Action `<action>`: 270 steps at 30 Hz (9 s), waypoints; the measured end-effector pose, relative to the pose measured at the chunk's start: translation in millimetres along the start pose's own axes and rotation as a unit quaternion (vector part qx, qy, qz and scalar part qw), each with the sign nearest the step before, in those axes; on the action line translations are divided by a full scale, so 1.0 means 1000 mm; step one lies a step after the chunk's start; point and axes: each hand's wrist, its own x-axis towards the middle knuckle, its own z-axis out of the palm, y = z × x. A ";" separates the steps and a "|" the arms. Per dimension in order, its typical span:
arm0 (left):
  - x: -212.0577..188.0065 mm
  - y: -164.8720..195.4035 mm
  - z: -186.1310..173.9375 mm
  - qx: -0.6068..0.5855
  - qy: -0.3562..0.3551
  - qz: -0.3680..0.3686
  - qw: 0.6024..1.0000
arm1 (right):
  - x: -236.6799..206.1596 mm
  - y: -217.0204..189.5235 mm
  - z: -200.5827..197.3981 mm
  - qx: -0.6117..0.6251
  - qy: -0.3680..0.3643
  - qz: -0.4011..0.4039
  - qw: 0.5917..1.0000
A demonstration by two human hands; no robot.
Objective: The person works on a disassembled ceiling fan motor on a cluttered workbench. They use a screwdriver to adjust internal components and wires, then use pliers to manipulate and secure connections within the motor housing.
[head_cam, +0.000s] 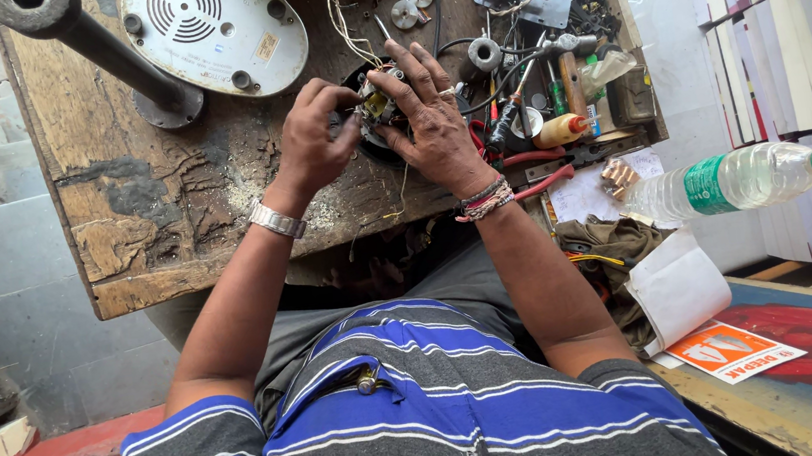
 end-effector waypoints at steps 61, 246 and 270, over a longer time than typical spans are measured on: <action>-0.022 0.002 0.046 -0.154 0.239 -0.056 0.957 | -0.002 -0.014 0.002 0.010 0.008 -0.002 1.000; -0.036 0.013 -0.012 -0.399 0.121 -0.331 0.847 | 0.010 -0.029 0.011 0.004 0.003 0.001 1.000; -0.007 0.004 -0.024 -0.038 -0.021 -0.150 0.988 | 0.011 -0.030 0.011 0.006 0.006 0.005 1.000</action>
